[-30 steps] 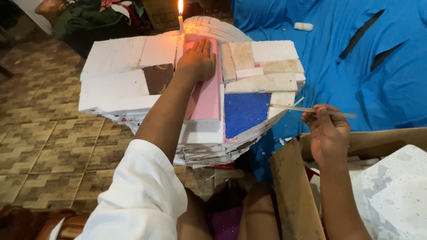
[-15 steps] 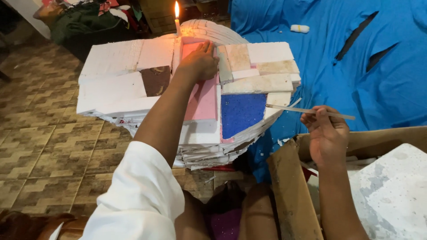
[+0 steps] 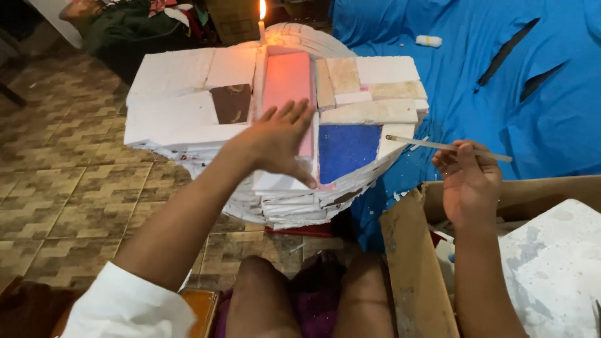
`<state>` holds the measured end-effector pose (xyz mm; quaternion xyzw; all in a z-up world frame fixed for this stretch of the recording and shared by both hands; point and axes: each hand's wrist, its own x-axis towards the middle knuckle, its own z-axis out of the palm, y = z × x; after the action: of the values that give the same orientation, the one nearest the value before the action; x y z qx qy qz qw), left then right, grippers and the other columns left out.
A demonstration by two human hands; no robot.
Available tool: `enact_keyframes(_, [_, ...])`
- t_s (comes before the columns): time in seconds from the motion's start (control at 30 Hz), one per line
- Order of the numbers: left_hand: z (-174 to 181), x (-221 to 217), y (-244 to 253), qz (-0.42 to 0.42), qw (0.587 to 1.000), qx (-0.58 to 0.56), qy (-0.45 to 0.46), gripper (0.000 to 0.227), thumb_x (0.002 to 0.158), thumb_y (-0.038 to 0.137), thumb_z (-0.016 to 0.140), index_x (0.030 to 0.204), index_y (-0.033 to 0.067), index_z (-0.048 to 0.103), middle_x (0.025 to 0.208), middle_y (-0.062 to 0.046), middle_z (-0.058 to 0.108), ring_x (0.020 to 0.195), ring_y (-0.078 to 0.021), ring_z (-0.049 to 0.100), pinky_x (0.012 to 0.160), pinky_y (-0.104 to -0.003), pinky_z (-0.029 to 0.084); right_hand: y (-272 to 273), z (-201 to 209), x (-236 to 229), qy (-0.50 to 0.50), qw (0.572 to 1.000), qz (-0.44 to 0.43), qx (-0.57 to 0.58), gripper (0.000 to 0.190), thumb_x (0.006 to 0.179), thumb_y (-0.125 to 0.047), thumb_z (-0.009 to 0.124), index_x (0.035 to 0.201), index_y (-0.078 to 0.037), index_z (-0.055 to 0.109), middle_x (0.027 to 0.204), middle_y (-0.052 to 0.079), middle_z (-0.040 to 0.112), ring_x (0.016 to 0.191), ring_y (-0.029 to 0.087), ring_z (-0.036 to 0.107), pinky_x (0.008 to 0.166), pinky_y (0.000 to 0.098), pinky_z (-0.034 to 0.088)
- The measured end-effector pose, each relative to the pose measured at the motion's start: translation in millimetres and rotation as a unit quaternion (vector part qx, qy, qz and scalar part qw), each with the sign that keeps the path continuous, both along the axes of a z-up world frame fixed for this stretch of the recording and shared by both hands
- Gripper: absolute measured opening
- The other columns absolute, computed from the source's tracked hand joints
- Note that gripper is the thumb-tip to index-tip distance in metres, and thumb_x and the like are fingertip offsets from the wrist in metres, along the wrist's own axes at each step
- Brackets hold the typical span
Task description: Finishing a large styrofoam model by trimming edges with a utility knife and sealing them with heat from a flame.
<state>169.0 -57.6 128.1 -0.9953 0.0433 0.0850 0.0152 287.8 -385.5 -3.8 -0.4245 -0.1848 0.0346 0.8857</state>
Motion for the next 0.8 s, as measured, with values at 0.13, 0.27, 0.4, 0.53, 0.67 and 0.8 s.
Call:
enact_keyframes(0.13, [-19.1,0.0,16.3,-0.017,0.997,0.001,-0.071,0.13,0.069,0.062,0.084,0.16,-0.0016,0.018,0.169,-0.022,0.015,0.155,-0.0362,0.013,0.12,-0.057,0.017,-0.3,6.3,-9.0,-0.007,1.0,-0.001,0.001,0.016,0.104,-0.023,0.07,0.111,-0.009,0.07,0.099,0.006,0.072,0.093,0.015,0.071,0.093,0.0305,0.061])
enact_keyframes(0.27, [-14.1,2.4,19.4,-0.027,0.995,0.0,-0.097,0.114,0.069,0.053,0.087,0.154,-0.0028,0.034,0.164,-0.019,0.034,0.15,-0.0332,0.032,0.114,-0.052,0.032,-2.6,12.5,-15.4,-0.014,1.0,-0.001,-0.001,0.015,0.104,-0.022,0.071,0.11,-0.009,0.07,0.099,0.005,0.072,0.094,0.016,0.07,0.093,0.0308,0.06])
enact_keyframes(0.4, [-17.0,5.7,20.3,-0.047,0.993,0.007,-0.112,0.109,0.068,0.05,0.088,0.149,-0.0057,0.041,0.159,-0.019,0.042,0.144,-0.0306,0.042,0.109,-0.048,0.04,-5.1,11.6,-17.1,-0.016,1.0,0.004,-0.001,0.015,0.104,-0.023,0.071,0.111,-0.009,0.071,0.099,0.005,0.072,0.094,0.015,0.071,0.093,0.0303,0.06])
enact_keyframes(0.53, [-15.6,5.7,20.0,-0.035,0.994,0.007,-0.101,0.11,0.071,0.051,0.086,0.152,-0.0038,0.038,0.162,-0.019,0.037,0.147,-0.0331,0.038,0.111,-0.047,0.039,-4.0,8.5,-14.8,-0.016,1.0,0.0,-0.002,0.015,0.102,-0.024,0.073,0.109,-0.01,0.071,0.097,0.004,0.073,0.093,0.015,0.072,0.092,0.0297,0.061])
enact_keyframes(0.67, [-19.1,4.5,19.9,-0.022,0.995,0.003,-0.092,0.109,0.073,0.052,0.084,0.154,-0.0016,0.035,0.164,-0.017,0.033,0.149,-0.0316,0.034,0.113,-0.048,0.037,-2.9,6.6,-14.7,-0.015,1.0,0.005,-0.002,0.015,0.104,-0.022,0.071,0.111,-0.009,0.071,0.098,0.005,0.073,0.092,0.015,0.072,0.092,0.0294,0.061])
enact_keyframes(0.8, [-22.8,4.8,22.0,-0.023,0.995,-0.002,-0.096,0.11,0.073,0.053,0.085,0.155,-0.0001,0.035,0.165,-0.016,0.033,0.15,-0.0301,0.032,0.113,-0.049,0.035,-1.3,8.2,-17.6,-0.017,1.0,0.011,-0.004,0.013,0.103,-0.021,0.071,0.11,-0.01,0.072,0.098,0.005,0.074,0.093,0.015,0.072,0.093,0.0298,0.06])
